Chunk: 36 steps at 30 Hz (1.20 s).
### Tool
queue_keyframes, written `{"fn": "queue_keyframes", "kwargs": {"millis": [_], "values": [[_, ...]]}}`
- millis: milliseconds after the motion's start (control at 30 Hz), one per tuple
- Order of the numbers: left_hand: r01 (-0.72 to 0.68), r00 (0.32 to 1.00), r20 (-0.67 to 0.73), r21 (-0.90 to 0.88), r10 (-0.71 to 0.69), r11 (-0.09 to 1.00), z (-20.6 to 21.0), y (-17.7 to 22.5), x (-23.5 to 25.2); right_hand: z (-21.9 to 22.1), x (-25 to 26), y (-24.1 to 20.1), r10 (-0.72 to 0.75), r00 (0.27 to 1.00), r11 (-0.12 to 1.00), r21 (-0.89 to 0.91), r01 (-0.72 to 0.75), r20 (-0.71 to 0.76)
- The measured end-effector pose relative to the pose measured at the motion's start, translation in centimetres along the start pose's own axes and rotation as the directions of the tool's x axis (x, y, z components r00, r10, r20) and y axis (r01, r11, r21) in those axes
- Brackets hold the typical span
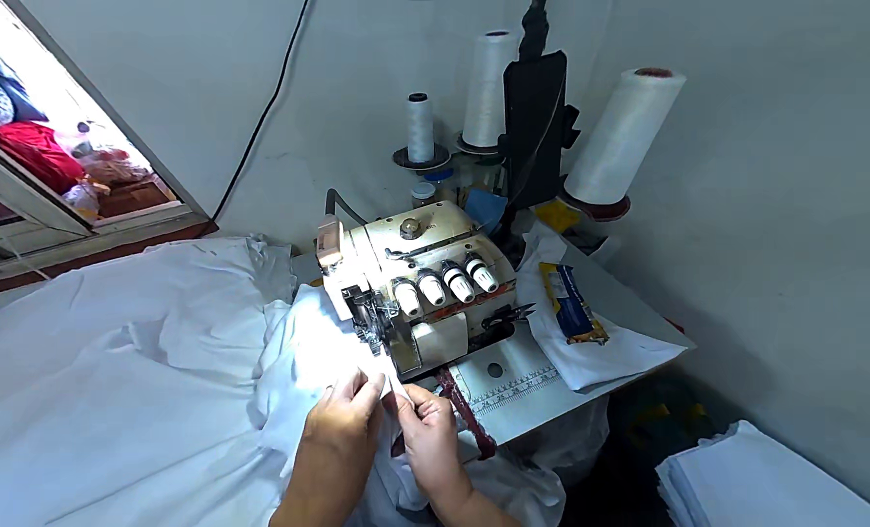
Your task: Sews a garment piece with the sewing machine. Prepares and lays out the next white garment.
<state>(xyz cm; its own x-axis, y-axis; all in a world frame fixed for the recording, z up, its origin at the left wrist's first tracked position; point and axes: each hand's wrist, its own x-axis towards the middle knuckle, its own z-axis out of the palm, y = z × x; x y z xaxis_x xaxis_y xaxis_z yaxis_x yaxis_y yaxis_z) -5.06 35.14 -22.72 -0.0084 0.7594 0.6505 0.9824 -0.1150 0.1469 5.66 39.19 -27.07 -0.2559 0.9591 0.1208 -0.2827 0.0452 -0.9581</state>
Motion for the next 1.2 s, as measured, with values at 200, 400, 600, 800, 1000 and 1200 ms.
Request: {"fn": "queue_keyframes", "kwargs": {"millis": [200, 400, 600, 800, 1000, 1200], "values": [[-0.157, 0.983, -0.103, -0.032, 0.153, 0.987, 0.0, -1.5, -0.5, -0.4, -1.5, -0.4, 0.179, 0.979, 0.955, 0.224, -0.196, 0.095], [-0.135, 0.984, -0.092, 0.192, 0.155, 0.972, 1.1, 0.0, -0.9, 0.6, -0.9, 0.3, 0.184, 0.977, 0.886, 0.412, -0.211, 0.103], [-0.037, 0.994, -0.084, 0.291, 0.064, 0.956, 2.5, 1.2, -3.2, 0.2, -0.6, 0.8, 0.125, 0.980, 0.962, 0.223, -0.158, 0.155], [-0.035, 0.987, -0.146, 0.165, 0.060, 0.986, 3.5, -1.3, -2.8, 0.3, -0.7, 2.2, 0.013, 0.978, 0.993, 0.113, -0.037, 0.210], [0.088, 0.996, -0.005, -0.111, -0.089, 0.990, 2.0, -4.9, 0.1, -0.8, -0.6, 4.6, -0.059, 0.914, 0.996, -0.040, 0.082, 0.401], [0.299, 0.953, 0.015, -0.211, -0.303, 0.930, 1.2, -7.1, 2.7, -1.5, -0.7, 5.4, -0.136, 0.903, 0.986, -0.032, 0.163, 0.407]]}}
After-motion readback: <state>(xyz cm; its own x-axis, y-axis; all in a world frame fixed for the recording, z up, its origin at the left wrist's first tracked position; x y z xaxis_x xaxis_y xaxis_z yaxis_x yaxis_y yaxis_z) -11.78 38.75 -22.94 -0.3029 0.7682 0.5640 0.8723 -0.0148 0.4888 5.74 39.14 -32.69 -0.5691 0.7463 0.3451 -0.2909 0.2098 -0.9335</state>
